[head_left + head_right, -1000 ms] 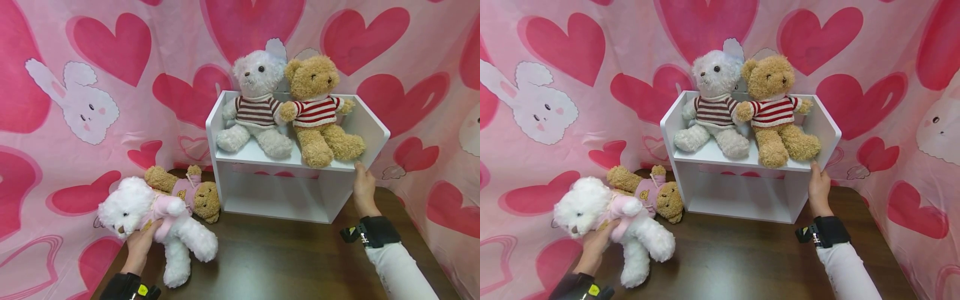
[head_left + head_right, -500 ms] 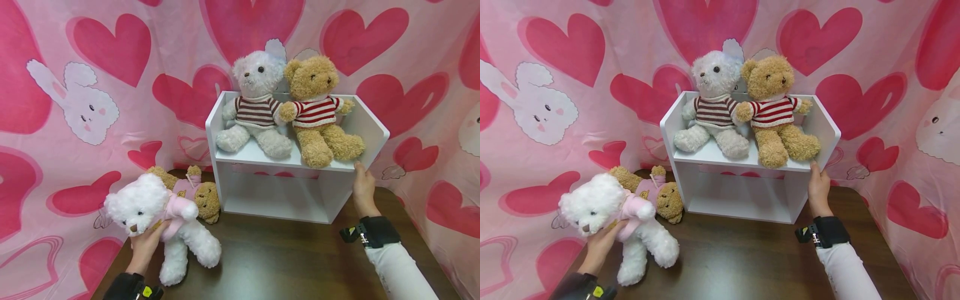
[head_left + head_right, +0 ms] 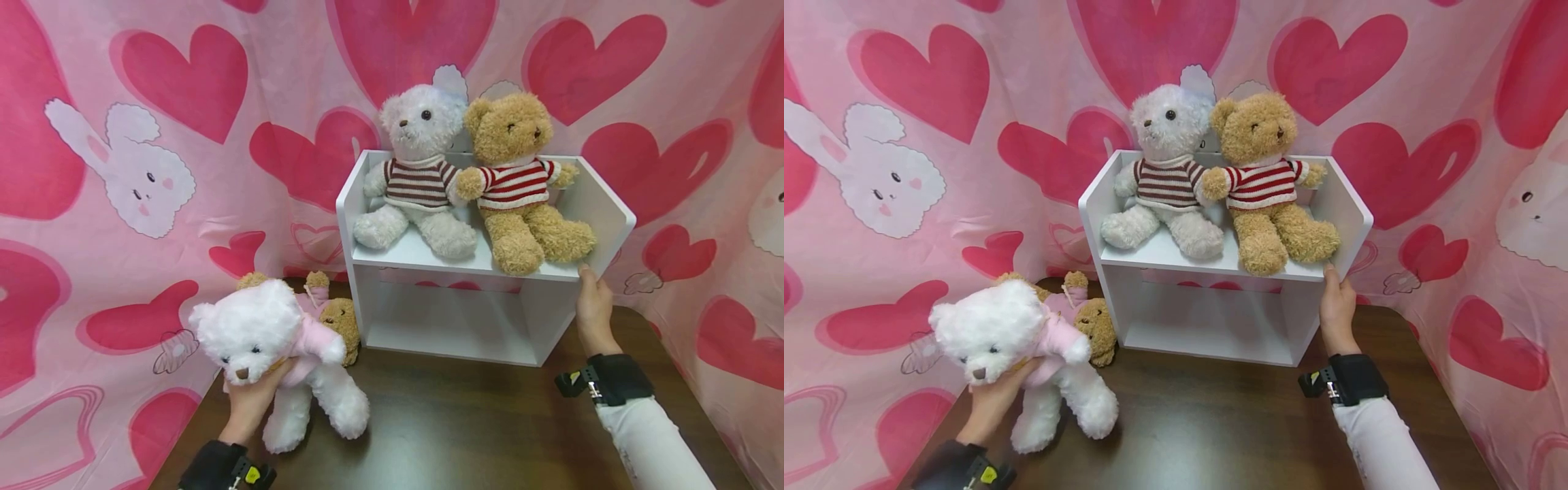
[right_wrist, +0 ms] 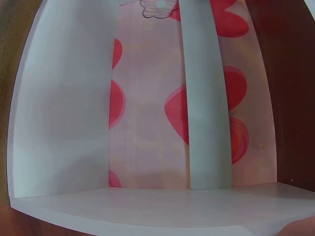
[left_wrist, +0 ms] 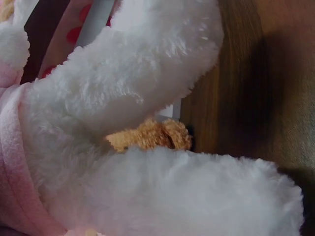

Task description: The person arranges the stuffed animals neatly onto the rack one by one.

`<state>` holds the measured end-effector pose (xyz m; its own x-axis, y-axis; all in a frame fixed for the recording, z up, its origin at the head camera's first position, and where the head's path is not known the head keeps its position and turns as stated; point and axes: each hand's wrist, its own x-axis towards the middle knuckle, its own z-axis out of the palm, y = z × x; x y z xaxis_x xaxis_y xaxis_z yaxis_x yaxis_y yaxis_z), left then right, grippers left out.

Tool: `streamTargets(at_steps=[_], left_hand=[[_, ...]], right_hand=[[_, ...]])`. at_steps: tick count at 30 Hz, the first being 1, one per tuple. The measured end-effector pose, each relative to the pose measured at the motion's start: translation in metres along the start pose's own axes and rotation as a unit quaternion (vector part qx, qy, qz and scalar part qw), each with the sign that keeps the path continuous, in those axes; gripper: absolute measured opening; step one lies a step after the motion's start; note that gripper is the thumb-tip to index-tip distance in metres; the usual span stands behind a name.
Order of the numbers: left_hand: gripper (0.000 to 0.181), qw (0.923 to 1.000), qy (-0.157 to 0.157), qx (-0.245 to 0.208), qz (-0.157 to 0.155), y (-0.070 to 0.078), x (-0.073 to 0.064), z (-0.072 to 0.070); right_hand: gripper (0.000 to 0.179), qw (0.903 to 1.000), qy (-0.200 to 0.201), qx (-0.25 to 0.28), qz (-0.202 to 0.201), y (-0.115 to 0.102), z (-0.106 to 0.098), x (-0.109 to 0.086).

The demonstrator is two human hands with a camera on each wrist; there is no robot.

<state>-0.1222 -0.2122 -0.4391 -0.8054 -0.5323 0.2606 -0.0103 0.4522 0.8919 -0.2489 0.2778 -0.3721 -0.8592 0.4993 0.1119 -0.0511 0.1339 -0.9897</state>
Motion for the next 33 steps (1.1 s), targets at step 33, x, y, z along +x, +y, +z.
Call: streamTargets(at_steps=[33], left_hand=[[0.062, 0.9518, -0.056, -0.046, 0.298, 0.058, -0.019, 0.043]], right_hand=[[0.058, 0.9995, -0.001, -0.016, 0.026, 0.003, -0.001, -0.002]])
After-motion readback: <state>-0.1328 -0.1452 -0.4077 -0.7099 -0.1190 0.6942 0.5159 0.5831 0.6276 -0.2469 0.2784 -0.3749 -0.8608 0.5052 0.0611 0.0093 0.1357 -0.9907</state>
